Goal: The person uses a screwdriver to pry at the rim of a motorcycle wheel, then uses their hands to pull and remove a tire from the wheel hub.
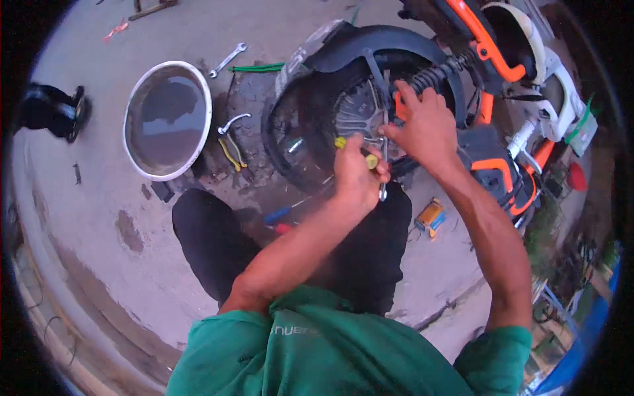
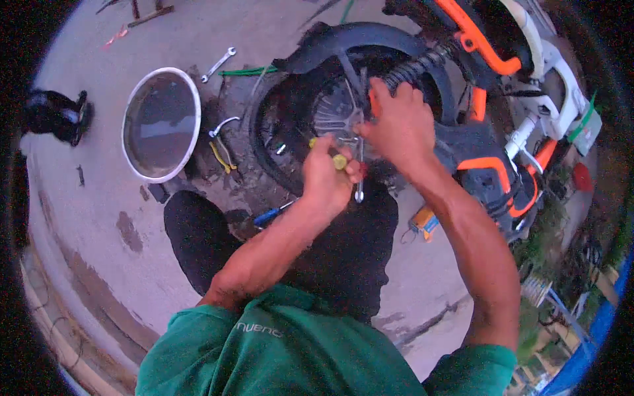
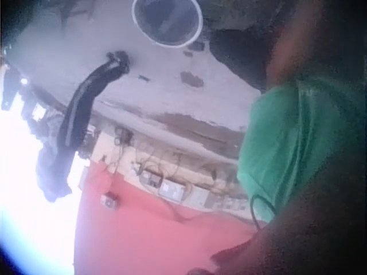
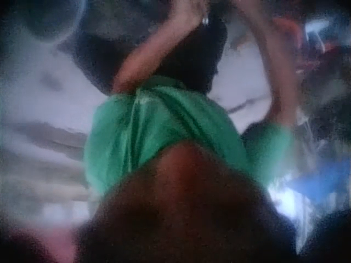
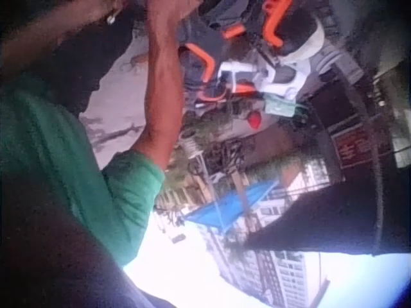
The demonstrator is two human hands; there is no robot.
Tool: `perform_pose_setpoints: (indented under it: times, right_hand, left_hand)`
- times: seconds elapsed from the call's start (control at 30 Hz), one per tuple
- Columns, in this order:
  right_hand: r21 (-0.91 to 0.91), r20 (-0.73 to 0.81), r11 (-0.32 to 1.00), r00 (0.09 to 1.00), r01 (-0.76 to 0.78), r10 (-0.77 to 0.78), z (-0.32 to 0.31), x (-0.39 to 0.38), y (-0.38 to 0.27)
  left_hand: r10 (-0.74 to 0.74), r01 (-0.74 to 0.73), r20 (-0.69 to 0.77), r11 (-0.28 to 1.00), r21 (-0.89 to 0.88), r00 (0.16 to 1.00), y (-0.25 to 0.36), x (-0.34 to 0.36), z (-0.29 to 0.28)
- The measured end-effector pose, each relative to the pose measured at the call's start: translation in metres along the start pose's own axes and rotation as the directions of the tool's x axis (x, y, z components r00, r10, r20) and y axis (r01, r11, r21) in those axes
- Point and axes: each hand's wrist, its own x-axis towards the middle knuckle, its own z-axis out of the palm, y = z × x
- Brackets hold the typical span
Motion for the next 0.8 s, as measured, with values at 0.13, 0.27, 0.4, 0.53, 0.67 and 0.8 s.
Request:
perform_pose_setpoints:
  times: [0.13, 0.27, 0.4, 0.53, 0.67, 0.8]
  right_hand:
    - [-0.012, -0.006, 1.0, 1.0, -0.027, 0.027, 0.0, -0.003, 0.003]
    - [-0.036, -0.016, 0.999, 1.0, -0.026, 0.025, -0.002, -0.005, 0.001]
    - [-0.031, -0.036, 0.999, 0.999, -0.03, 0.028, -0.004, -0.005, -0.002]
    - [-0.024, -0.021, 0.999, 0.999, -0.033, 0.033, -0.007, -0.005, 0.0]
    - [-0.021, 0.004, 0.998, 0.998, -0.056, 0.056, -0.009, -0.009, -0.001]
    - [-0.059, -0.025, 0.998, 0.999, -0.031, 0.03, -0.003, -0.008, -0.003]
  left_hand:
    - [-0.058, 0.058, -0.009, 0.987, 0.151, 0.998, 0.004, 0.008, 0.016]
    - [-0.179, 0.169, 0.01, 0.946, 0.276, 0.984, 0.017, 0.003, 0.015]
    - [-0.293, 0.254, 0.032, 0.873, 0.416, 0.956, 0.02, 0.004, 0.005]
    - [-0.364, 0.316, -0.046, 0.731, 0.605, 0.93, 0.02, -0.007, -0.024]
    - [-0.399, 0.382, -0.096, 0.739, 0.555, 0.912, 0.044, -0.033, -0.06]
    - [-0.321, 0.304, -0.112, 0.647, 0.699, 0.94, 0.048, -0.086, -0.061]
